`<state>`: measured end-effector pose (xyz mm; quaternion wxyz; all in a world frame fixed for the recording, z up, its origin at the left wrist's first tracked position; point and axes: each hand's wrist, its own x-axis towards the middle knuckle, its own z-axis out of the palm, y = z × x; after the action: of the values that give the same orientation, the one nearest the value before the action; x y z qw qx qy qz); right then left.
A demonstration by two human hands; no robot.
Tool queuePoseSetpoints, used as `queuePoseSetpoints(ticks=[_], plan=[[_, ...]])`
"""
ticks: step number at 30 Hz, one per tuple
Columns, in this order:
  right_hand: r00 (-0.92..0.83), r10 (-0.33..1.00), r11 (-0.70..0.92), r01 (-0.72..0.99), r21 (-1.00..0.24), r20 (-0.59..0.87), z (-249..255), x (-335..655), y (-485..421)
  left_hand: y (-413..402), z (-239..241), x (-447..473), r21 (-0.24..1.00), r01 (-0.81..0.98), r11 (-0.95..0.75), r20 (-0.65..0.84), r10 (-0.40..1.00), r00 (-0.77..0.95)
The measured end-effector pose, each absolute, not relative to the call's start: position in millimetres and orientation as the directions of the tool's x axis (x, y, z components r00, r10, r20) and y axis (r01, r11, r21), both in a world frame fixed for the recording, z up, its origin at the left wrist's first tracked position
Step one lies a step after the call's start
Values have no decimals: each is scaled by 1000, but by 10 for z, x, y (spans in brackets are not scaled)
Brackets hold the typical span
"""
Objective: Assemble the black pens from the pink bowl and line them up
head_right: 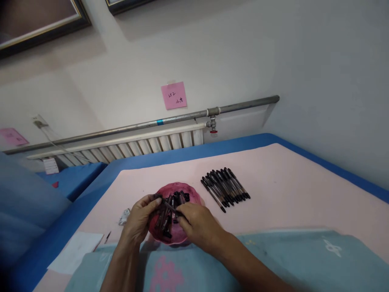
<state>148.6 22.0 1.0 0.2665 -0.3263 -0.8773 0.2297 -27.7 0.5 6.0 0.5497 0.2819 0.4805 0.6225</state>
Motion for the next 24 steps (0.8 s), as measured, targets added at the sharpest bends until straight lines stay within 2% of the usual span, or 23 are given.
queuePoseSetpoints(ticks=[5,8,10,13,15,17,20,24], plan=[[-617,721,644,427,-635,317,16,1480,212,-5,80,-193,908,-400,129,-219,958,-186],[-599,735,632,435,-641,319,20,1491,242,-1,75,-193,935,-343,93,-177,959,-221],[-567,754,620,449,-643,332,27,1508,275,10,50,-217,978,-203,40,-97,955,-279],[-518,786,595,481,-644,339,37,1538,322,36,-14,-266,971,238,-6,86,941,-327],[-506,792,589,489,-643,340,37,1550,339,55,-59,-290,828,560,-6,203,935,-290],[-508,789,594,493,-636,344,32,1552,343,72,-93,-293,626,780,17,253,941,-224],[-520,781,607,497,-620,346,20,1549,338,84,-111,-250,374,926,51,200,971,-134],[-530,771,618,494,-611,351,7,1549,333,80,-89,-155,156,984,91,110,988,-109]])
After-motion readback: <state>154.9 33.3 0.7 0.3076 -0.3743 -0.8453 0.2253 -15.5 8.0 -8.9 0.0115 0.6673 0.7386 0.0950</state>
